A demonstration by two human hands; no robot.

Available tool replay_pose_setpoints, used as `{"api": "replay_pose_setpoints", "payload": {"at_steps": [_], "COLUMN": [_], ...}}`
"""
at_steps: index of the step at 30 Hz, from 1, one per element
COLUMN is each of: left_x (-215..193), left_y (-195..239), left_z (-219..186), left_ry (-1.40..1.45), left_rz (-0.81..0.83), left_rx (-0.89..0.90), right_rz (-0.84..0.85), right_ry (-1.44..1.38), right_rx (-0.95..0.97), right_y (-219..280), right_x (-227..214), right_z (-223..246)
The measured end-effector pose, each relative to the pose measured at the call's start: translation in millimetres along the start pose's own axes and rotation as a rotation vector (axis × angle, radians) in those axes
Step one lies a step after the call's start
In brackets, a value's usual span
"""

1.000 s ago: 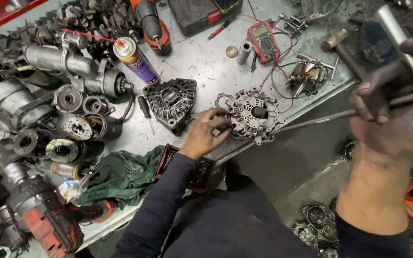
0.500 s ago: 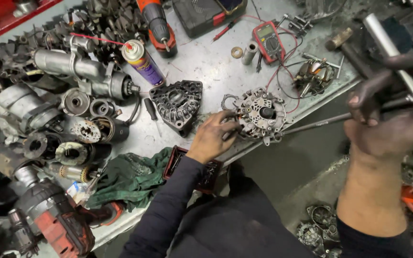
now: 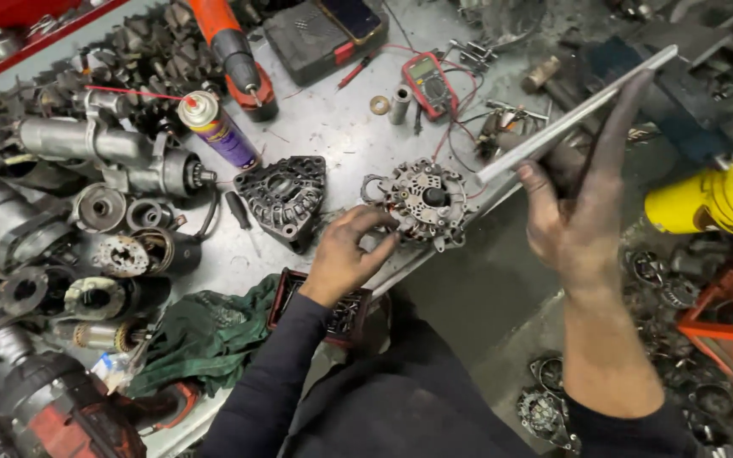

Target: The person wipes their hands with a green rag, then selects a bolt from a red container and places it into a disassembled alternator. They retrieve a torque wrench from a wall rack and use it to tighten the bolt into the alternator housing on the workbench.

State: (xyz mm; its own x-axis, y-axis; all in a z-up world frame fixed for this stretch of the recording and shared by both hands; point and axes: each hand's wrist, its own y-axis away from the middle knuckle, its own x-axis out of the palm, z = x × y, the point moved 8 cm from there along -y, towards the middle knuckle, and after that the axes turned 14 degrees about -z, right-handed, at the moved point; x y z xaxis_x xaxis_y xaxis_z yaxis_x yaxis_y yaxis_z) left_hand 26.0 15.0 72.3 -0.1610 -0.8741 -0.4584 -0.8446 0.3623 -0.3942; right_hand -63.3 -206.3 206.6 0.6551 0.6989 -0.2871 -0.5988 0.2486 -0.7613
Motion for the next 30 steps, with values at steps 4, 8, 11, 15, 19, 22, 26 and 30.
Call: {"api": "replay_pose_setpoints", "payload": {"at_steps": [4, 8, 11, 15, 19, 22, 26, 30], "left_x": [-7, -16, -21, -34, -47, -68, -77, -83], "left_y": [6, 22, 39, 86, 141, 162, 184, 191], "left_z": [-13, -19, -20, 1, 20, 33, 47, 55], "left_ry": [0.085, 0.096, 0.188, 0.311, 0.496, 0.350, 0.383, 0.397], "left_rz": [0.028, 0.034, 0.037, 0.010, 0.046, -0.068, -0.100, -0.145], "left_rx": [0.006, -0.017, -0.009, -0.282, -0.694, -0.618, -0.698, -0.660], "right_rz": [-0.208, -0.375, -0.377, -0.177, -0.317, -0.304, -0.117, 0.039], "right_ry": [-0.020, 0.044, -0.021, -0.211, -0.287, 0.445, 0.440, -0.102], "right_rx": [0.135, -0.019, -0.048, 0.429, 0.461, 0.420, 0.421, 0.473], "right_y": [18, 24, 35, 50, 53, 37, 39, 43], "right_x": [-10, -10, -4, 15, 12, -1, 10, 19], "right_z": [-8, -5, -13, -56, -54, -21, -33, -38]}}
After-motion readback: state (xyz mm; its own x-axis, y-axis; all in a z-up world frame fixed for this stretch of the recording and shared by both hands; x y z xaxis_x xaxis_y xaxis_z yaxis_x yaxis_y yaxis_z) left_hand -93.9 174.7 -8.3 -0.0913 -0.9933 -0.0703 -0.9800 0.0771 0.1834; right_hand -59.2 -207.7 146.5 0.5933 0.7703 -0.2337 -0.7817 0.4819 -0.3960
